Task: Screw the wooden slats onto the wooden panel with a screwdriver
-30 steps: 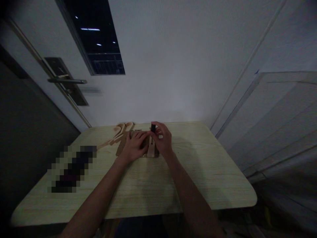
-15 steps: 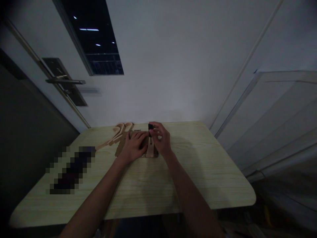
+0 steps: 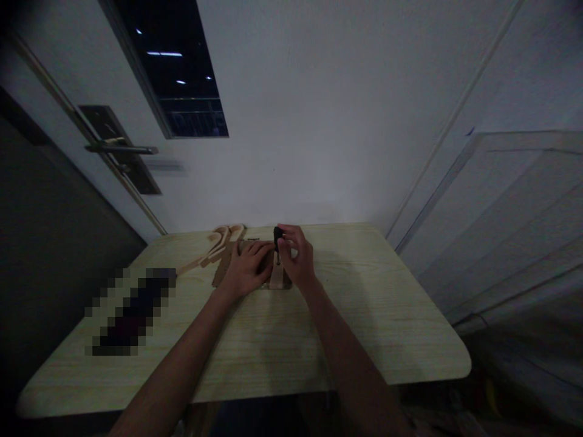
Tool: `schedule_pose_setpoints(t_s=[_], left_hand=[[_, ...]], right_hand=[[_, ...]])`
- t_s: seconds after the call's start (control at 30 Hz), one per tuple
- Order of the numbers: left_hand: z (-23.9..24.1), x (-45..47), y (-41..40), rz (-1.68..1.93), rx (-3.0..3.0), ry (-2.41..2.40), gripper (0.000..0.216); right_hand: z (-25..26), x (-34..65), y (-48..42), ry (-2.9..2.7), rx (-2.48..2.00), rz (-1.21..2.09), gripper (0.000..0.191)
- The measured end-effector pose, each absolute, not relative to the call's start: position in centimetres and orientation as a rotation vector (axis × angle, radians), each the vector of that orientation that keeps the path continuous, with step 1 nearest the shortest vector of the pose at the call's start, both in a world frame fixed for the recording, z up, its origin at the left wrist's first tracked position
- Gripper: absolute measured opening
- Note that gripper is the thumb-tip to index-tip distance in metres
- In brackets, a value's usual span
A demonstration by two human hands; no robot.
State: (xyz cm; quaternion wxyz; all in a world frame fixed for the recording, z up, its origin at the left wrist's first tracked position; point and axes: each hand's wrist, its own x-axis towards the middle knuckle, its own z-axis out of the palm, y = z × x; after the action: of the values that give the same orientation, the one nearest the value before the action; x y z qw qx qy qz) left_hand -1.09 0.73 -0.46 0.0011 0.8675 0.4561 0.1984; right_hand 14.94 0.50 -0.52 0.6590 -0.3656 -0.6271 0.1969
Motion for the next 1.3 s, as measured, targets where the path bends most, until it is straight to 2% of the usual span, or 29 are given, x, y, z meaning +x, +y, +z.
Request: schedule_pose_setpoints(t_s=[0.33,0.67,1.0,1.3], left_hand=[[-0.39,-1.0,0.69,0.616,2.693,1.434,0.049],[-0.69,-1.11,0.8,0.632,2.711,1.442,0.05],[-0.51,-1.02,0.75,0.59,2.704,1.454,0.047],[-0.42,-1.01,0.68,0.617,2.698,1.435,0.047]], right_hand=[[-0.4,14.75,0.66,-1.427,-0.897,0.282,0.024],[-0.43,14.85,0.55,-1.495,-0.791,0.458,0.027],[-0.68,14.78,0.79,-1.459,-0.921,0.249,0.029],[-0.3,14.78,0.34,-1.488,-0.839,0.408,0.029]])
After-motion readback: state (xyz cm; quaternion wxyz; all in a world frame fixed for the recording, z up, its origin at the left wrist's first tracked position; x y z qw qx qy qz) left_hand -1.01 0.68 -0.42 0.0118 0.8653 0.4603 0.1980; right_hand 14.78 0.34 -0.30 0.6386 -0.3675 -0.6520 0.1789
